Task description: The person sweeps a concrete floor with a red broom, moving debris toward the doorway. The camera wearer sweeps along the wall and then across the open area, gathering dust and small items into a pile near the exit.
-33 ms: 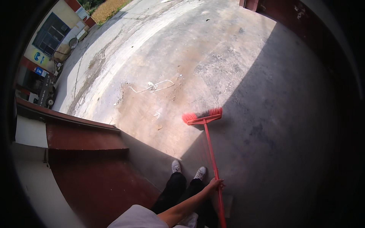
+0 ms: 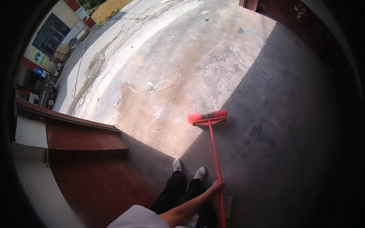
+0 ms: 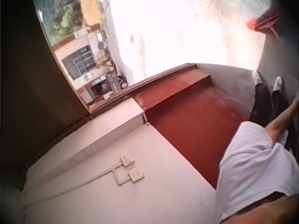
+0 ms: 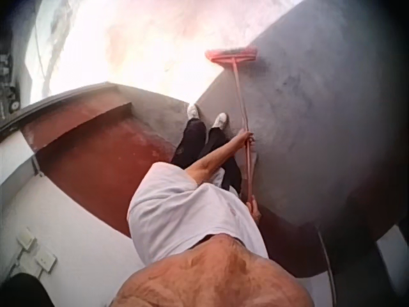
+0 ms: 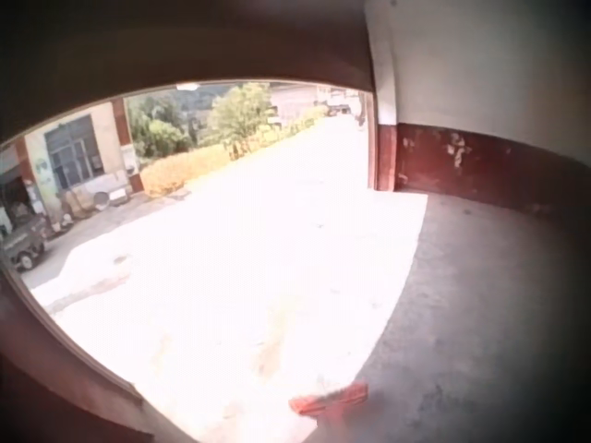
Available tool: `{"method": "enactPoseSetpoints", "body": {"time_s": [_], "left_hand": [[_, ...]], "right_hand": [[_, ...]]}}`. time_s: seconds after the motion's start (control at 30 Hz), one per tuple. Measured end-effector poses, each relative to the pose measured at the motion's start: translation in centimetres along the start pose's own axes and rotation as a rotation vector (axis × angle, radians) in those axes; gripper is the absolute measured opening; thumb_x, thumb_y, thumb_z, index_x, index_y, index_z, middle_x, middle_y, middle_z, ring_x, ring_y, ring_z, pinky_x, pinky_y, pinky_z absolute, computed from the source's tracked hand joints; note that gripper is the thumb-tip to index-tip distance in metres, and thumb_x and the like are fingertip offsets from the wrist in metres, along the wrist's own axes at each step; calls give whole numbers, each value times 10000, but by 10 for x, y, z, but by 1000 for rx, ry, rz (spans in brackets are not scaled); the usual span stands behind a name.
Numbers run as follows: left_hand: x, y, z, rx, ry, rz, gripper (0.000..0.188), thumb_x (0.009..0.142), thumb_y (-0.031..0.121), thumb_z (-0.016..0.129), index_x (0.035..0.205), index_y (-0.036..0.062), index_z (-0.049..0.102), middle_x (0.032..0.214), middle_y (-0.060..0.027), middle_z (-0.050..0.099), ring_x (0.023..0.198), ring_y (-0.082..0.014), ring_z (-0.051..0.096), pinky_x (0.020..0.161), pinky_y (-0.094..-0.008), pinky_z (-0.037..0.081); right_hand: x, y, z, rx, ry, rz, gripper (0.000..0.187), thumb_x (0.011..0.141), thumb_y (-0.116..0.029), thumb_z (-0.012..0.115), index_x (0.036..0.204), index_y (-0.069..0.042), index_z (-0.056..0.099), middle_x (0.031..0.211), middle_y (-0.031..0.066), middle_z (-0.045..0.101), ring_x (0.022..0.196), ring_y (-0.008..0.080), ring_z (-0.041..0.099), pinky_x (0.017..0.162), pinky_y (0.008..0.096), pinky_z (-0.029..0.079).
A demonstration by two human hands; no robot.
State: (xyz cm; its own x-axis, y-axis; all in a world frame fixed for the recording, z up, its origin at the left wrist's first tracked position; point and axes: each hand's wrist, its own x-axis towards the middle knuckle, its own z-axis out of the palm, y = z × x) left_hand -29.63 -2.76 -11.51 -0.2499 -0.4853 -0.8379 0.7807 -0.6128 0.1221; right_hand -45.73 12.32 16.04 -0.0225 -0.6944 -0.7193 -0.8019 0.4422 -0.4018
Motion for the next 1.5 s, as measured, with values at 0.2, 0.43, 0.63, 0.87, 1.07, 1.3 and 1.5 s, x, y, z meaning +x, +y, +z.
{"method": "enactPoseSetpoints", "body": {"time_s": [0.2,0.43,0.63,0.87,1.07,1.3,1.5], "left_hand": [[30,-22,36,209,-61,-64,177,726,119,550,626,58,416,522,-58,464,411,-167,469,368,-299,424],[58,77,-20,-63,292,48,164,730,111,542,750,25,403,560,-101,502,422,-178,483,371,-292,424],[79,279,-87,-175,528,318,163,772,155,470,737,4,421,502,-109,487,355,-172,448,338,-287,415],[41,270,-49,-293,203,262,166,768,129,495,825,21,383,638,-152,544,435,-169,503,407,-315,468],[50,181,20,-449,127,-42,136,755,93,511,775,4,410,607,-129,522,431,-179,486,448,-357,477],[85,323,-34,-366,237,250,194,785,162,476,808,-9,387,627,-157,528,389,-129,450,368,-281,437],[76,390,-44,-343,244,326,189,778,153,490,817,11,371,635,-160,530,379,-135,448,364,-288,442]], "right_hand": [[26,22,4,196,96,249,352,796,-225,495,1117,-84,459,836,102,533,706,231,476,574,313,407],[135,-79,-6,-10,-42,-313,365,799,-265,469,1136,-132,431,883,207,545,807,336,544,658,379,430],[261,-274,-6,-124,-376,-273,331,801,-274,436,1102,-136,453,878,204,542,812,332,544,651,396,429],[244,-291,-40,-60,-213,-467,320,807,-245,440,1113,-155,450,786,205,555,714,359,546,582,394,438],[224,-283,-73,-236,-212,-195,319,805,-243,451,1113,-161,452,773,195,559,701,349,551,576,390,438],[286,-384,-54,-398,-257,-496,333,798,-246,476,1122,-171,443,790,187,561,689,334,556,568,392,437],[323,-382,-52,-259,-264,-563,309,799,-231,475,1099,-154,470,828,203,554,706,342,551,598,388,442]]}}
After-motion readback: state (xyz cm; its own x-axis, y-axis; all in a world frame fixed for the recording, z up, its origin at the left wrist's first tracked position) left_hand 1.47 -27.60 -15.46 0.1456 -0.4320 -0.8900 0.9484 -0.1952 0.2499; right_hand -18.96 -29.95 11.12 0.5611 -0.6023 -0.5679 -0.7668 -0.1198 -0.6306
